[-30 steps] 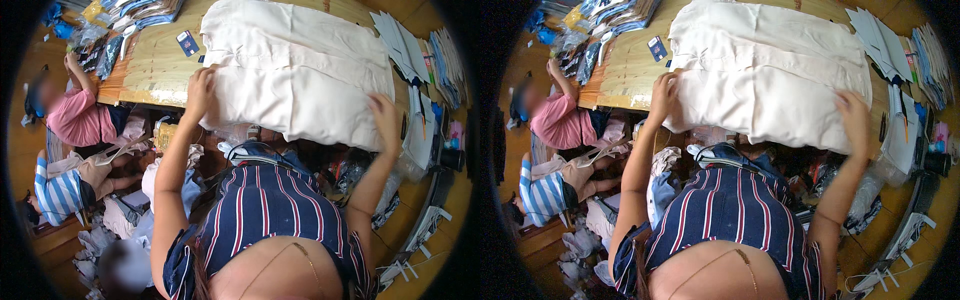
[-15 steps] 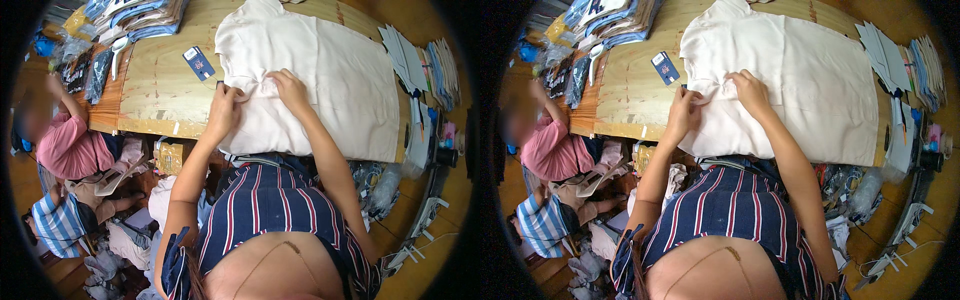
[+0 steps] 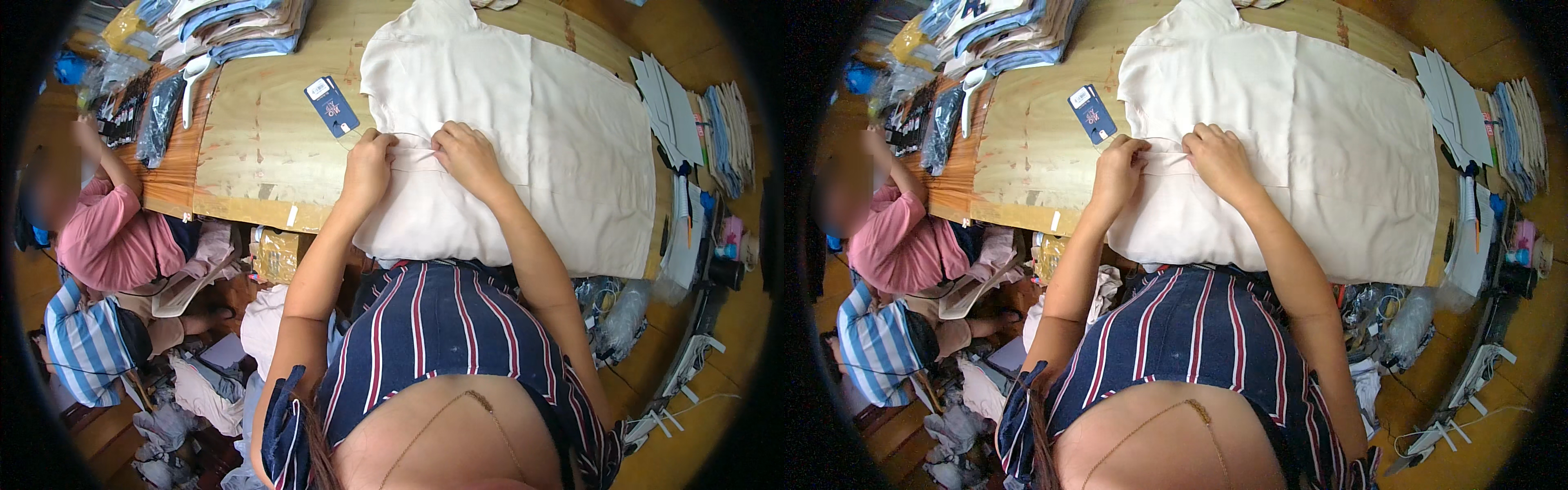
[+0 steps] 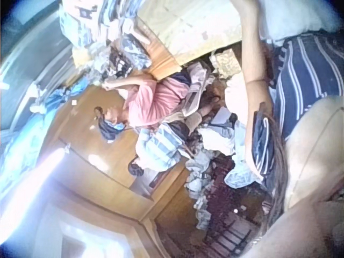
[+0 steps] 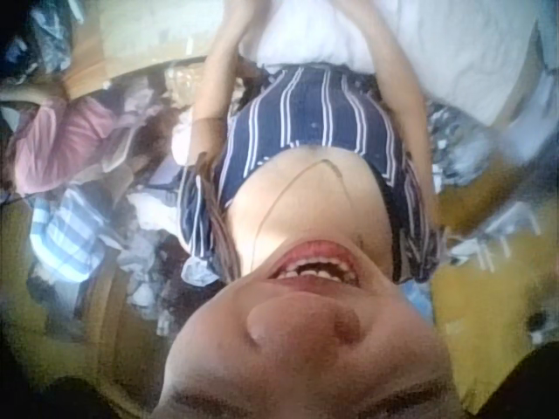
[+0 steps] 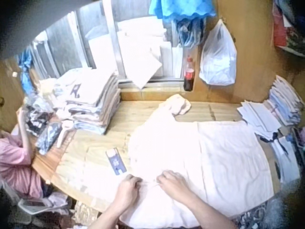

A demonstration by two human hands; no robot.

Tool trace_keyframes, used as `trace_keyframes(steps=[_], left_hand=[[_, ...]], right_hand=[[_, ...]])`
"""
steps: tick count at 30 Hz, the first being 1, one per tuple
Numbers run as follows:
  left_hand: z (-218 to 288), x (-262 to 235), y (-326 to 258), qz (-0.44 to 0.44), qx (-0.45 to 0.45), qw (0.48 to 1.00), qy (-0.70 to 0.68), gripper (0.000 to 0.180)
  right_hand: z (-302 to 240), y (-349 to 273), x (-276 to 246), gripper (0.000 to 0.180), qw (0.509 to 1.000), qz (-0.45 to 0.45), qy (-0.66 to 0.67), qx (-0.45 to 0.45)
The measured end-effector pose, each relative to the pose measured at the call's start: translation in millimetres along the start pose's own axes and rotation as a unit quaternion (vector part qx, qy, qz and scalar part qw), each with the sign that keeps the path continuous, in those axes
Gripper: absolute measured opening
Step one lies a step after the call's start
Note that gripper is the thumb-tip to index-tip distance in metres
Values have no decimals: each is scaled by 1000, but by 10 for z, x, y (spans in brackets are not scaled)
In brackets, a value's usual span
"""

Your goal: The person folds a light blue shirt and a beige shirt on a wooden table. They smooth the fabric, fold the sleeves and body, and place a cardboard insert inside the folded beige shirt before stacking it.

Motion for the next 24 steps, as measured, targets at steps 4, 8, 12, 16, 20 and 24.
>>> trace_keyframes(steps=[4, 8, 12, 16, 20, 24], left_hand=[[188, 33, 47, 15, 84, 991, 103, 19], [182, 134, 124, 13, 167, 982, 89, 11], [260, 25, 82, 96, 173, 980, 32, 17], [468, -20, 30, 9, 224, 966, 129, 20], [583, 183, -282, -78, 246, 952, 165, 23], [459, 221, -241, -86, 187, 974, 91, 28]], right_hand=[[0, 0, -104, 6, 999, 39, 25, -11], [47, -49, -199, 5, 996, 80, 45, -16], [130, -112, -186, 6, 988, 144, 46, -32], [231, -301, -345, 10, 995, 90, 16, -48], [1530, -861, -650, 14, 959, 194, -111, 176], [3070, -2679, -1651, 19, 744, 322, -310, 497]])
Point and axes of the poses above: each hand's wrist, its own y-axis towards the middle knuckle, its own x-axis out of the palm, z = x × y, the point moved 2 cm from there along y, towards the middle knuckle, and after that the axes turned 5 degrees about x, right-handed, at the moved point
